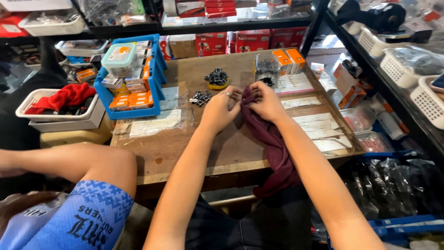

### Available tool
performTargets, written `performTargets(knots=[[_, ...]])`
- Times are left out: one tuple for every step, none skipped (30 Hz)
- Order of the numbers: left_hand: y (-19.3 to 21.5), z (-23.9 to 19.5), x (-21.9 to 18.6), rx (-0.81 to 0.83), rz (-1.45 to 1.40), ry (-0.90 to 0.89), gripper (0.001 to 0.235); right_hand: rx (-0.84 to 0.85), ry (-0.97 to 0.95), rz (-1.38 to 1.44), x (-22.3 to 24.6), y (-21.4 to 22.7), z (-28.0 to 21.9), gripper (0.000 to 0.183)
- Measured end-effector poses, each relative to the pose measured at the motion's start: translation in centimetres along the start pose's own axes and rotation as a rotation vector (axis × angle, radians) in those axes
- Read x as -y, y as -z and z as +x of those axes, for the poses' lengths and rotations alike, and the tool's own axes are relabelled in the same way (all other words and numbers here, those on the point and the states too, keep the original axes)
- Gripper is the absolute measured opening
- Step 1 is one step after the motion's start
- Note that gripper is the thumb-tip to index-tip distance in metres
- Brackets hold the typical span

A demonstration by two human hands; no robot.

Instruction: Cleaning and inspecting small motorcycle engine rollers or weights with a purple cloth.

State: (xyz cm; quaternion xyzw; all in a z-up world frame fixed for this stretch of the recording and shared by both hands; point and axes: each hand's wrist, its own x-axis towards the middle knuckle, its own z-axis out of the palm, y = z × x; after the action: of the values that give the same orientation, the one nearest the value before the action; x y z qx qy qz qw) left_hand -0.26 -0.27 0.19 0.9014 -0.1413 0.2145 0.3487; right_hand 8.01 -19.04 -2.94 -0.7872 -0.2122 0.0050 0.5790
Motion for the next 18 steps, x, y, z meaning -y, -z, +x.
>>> performTargets(knots=[[-0.1, 0.1, 0.1, -0.003, 0.001, 0.007, 0.032, 0.008, -0.001, 0.001, -0.2, 0.3, 0.2, 0.052], [-0.1, 0.1, 0.3, 0.001, -0.015, -0.004, 0.033, 0.01, -0.021, 0.011, -0.5, 0.5, 0.5, 0.05], [-0.2, 0.2, 0.5, 0.004, -0.031, -0.014, 0.034, 0.013, -0.041, 0.02, -0.7, 0.8, 0.8, 0.049], [-0.1, 0.1, 0.3, 0.0, -0.029, -0.006, 0.034, 0.021, -0.041, 0.02, -0.6, 0.7, 0.6, 0.049], [0.1, 0.0, 0.1, -0.001, -0.037, -0.023, 0.029, 0.032, -0.029, -0.016, -0.6, 0.4, 0.4, 0.049], [0.2, -0.2, 0.0, -0.002, -0.045, -0.039, 0.025, 0.042, -0.016, -0.052, -0.6, 0.2, 0.2, 0.048], [0.2, -0.3, 0.0, -0.008, -0.041, -0.026, 0.025, 0.057, -0.017, -0.05, -0.6, 0.1, 0.1, 0.048], [0.2, -0.3, 0.1, -0.015, -0.034, -0.042, 0.023, 0.064, 0.023, -0.084, -0.5, 0.0, 0.0, 0.047], [0.1, -0.4, 0.2, -0.023, -0.029, -0.057, 0.022, 0.073, 0.062, -0.121, -0.5, 0.1, -0.1, 0.048], [0.0, -0.6, 0.5, -0.029, -0.028, -0.041, 0.022, 0.089, 0.06, -0.121, -0.6, 0.0, -0.2, 0.048], [-0.2, -0.5, 0.6, -0.002, -0.044, -0.024, 0.023, 0.086, 0.049, -0.179, -0.5, 0.4, -0.1, 0.044], [-0.3, -0.3, 0.8, 0.024, -0.06, -0.007, 0.024, 0.082, 0.04, -0.238, -0.5, 0.7, 0.0, 0.041], [-0.5, -0.2, 0.7, 0.017, -0.061, 0.006, 0.024, 0.097, 0.04, -0.24, -0.7, 0.8, 0.1, 0.041], [-0.6, -0.2, 0.7, 0.006, -0.064, -0.013, 0.024, 0.088, 0.097, -0.26, -0.9, 0.8, 0.2, 0.042], [-0.7, -0.5, 0.8, -0.002, -0.062, -0.026, 0.024, 0.083, 0.153, -0.272, -1.2, 0.5, 0.2, 0.042], [-0.7, -0.3, 0.5, -0.008, -0.058, -0.006, 0.024, 0.104, 0.152, -0.267, -1.7, 1.1, 0.3, 0.042], [-0.4, -0.5, 0.8, -0.011, -0.091, -0.057, 0.025, 0.075, 0.229, -0.286, -2.4, 0.7, 0.6, 0.042], [0.1, -0.7, 1.1, -0.014, -0.123, -0.107, 0.025, 0.044, 0.306, -0.303, -3.0, 0.4, 1.0, 0.042]])
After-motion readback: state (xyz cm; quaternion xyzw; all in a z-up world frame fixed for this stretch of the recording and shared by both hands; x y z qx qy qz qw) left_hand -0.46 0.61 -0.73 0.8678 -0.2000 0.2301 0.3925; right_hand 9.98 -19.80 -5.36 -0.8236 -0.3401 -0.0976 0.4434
